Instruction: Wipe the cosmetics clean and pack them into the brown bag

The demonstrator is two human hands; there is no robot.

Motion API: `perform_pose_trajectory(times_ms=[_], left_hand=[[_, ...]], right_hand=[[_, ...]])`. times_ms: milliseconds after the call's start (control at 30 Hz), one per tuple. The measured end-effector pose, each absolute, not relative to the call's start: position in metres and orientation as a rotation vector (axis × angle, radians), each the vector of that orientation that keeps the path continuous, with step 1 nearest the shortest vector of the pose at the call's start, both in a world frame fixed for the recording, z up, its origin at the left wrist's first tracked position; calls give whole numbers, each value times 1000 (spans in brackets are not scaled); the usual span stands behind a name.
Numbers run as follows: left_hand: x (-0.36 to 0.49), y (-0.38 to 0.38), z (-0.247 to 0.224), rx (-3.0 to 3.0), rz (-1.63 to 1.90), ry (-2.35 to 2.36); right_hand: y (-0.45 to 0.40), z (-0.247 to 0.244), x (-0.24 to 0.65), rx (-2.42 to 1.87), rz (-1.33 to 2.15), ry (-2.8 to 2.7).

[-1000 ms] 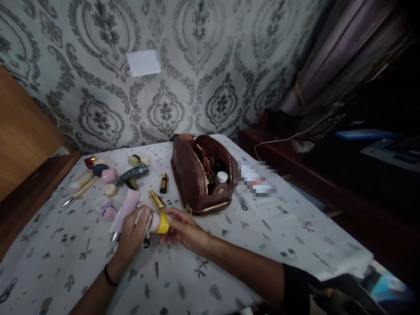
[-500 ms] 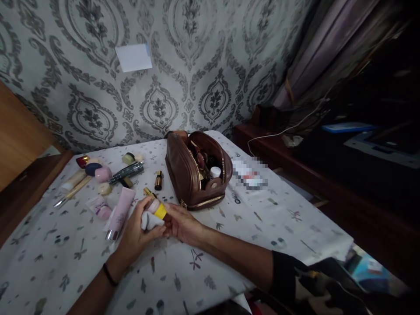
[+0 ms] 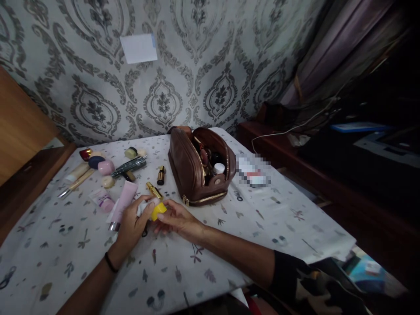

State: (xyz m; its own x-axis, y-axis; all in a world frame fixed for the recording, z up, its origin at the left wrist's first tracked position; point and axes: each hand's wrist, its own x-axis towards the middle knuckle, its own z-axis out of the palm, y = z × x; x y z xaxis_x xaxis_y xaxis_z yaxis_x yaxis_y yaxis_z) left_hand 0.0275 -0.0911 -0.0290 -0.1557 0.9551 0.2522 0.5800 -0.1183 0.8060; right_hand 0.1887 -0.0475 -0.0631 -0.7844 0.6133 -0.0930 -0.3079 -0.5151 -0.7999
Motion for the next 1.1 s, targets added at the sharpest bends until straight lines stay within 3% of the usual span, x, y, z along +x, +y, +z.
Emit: perform_pose_trajectory(times_ms=[1100], left_hand=[[25,-92,-36,1807,1127,1605]], right_hand=[[-43,-56,191,-509,2383,-832]])
